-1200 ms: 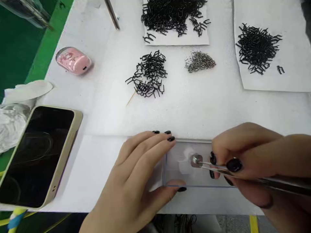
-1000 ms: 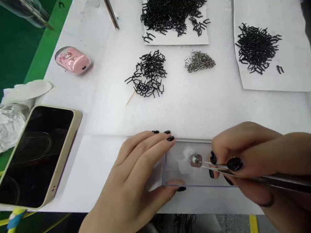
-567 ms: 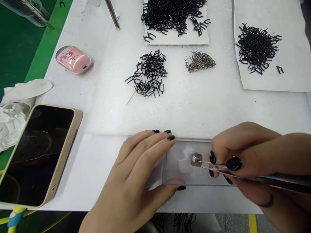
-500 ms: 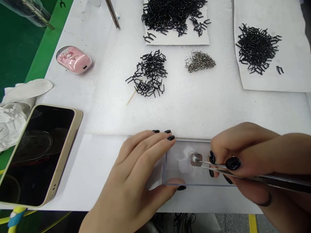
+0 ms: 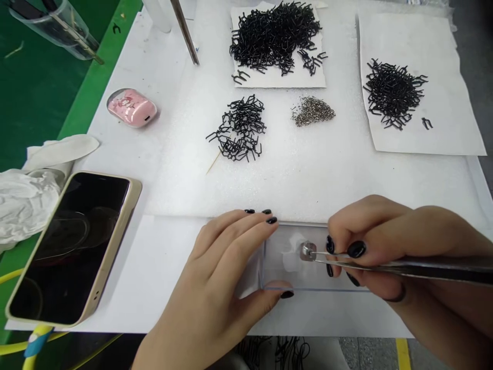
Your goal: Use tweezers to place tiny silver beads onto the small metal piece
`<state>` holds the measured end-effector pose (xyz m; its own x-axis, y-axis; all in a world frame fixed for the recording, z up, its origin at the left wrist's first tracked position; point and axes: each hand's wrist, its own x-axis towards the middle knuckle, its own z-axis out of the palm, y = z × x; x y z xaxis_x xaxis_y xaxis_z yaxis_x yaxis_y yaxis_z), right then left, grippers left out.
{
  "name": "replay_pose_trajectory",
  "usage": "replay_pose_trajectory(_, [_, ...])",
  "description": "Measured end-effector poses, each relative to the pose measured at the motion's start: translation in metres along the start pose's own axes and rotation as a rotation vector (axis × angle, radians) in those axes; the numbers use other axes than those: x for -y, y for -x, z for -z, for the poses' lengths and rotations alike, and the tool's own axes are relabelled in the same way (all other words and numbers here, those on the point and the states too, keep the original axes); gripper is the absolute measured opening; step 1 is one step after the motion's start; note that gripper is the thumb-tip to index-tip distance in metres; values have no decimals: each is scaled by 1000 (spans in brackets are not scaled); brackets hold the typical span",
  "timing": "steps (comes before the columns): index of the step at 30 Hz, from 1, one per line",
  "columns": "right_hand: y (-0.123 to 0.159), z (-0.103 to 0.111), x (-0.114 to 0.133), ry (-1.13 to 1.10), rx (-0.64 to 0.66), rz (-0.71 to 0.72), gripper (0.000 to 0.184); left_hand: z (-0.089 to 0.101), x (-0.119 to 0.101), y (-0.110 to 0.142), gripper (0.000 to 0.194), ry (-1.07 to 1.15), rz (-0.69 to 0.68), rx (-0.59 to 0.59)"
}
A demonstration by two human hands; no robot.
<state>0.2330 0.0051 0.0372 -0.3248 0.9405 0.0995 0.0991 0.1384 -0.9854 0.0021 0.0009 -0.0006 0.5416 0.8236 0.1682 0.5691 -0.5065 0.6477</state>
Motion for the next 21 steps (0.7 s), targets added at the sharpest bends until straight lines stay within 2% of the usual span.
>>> replay_pose_trajectory(2, [-1, 5, -2, -63, 25, 31, 5, -1, 1, 1, 51, -1, 1, -6])
replay_pose_trajectory(4, [-4, 11, -4, -130, -10, 50, 7, -2, 2, 2, 52, -17, 4, -7])
replay_pose_trajectory(6, [-10, 18, -9, -134, -106, 73, 11, -2, 3, 4, 54, -35, 9, 2])
replay_pose_trajectory(10, [-27, 35, -21, 30, -338, 108, 6, -4, 6, 7, 56, -55, 8, 3])
replay_pose_trajectory(13, [-46, 43, -27, 106, -428, 51, 1, -6, 8, 9, 55, -49, 0, -24])
replay_pose_trajectory(17, [-75, 45, -34, 167, -445, -20, 10, -8, 9, 9, 53, -43, -6, -60])
replay_pose_trajectory(21, [-93, 44, -50, 188, -450, -28, 19, -11, 12, 10, 53, -70, 6, -70])
